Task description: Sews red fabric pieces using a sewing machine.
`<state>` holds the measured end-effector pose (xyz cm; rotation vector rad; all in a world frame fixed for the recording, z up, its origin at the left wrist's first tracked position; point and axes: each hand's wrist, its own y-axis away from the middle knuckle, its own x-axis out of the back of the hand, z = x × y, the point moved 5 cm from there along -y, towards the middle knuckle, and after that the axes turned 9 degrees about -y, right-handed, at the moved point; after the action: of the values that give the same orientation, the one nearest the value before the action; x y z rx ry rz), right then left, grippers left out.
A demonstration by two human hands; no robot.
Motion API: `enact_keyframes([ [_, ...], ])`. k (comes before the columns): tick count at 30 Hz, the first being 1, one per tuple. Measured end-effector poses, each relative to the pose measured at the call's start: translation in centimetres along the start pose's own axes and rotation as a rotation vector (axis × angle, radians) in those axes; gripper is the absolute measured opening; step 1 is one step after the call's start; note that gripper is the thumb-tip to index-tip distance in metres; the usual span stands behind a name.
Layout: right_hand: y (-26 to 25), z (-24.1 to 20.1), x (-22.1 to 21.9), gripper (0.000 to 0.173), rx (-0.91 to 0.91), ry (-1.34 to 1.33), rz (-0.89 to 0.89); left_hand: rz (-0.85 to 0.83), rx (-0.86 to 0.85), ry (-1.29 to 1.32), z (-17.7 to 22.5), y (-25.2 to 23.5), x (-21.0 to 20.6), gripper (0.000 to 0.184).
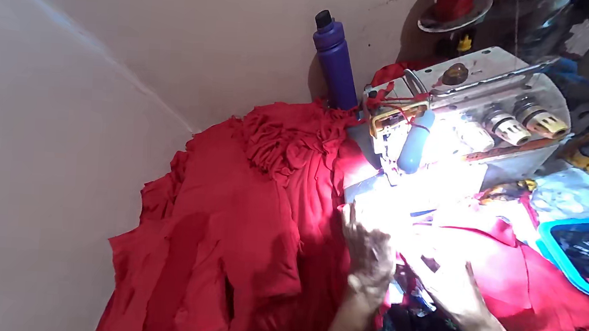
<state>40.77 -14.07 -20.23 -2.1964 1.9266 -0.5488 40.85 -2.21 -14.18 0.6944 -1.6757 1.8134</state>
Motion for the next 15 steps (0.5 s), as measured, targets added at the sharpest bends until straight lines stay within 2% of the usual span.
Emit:
enact_keyframes([
  [3,0.3,-0.1,0.5,0.025,0.051,-0.055,0.063,-0.009,0.023,-0.053,1.0,1.3,-0.3,0.018],
  [6,-0.9,-0.3,0.6,0.023,0.008,-0.114,0.096,-0.06,0.112,0.009,0.9,0.8,-1.1,0.024],
  [8,-1.8,-0.1,0.6,0.027,-0.016,-0.153,0.108,-0.083,0.15,0.033,0.8,0.1,-1.3,0.025],
  [11,-2.6,0.1,0.3,0.018,-0.014,-0.174,0.125,-0.111,0.16,0.056,0.5,-0.7,-1.5,0.024],
  [15,-4.1,-0.1,0.6,0.021,0.081,-0.023,0.134,-0.345,0.199,0.159,-1.1,-2.3,-2.1,0.047],
])
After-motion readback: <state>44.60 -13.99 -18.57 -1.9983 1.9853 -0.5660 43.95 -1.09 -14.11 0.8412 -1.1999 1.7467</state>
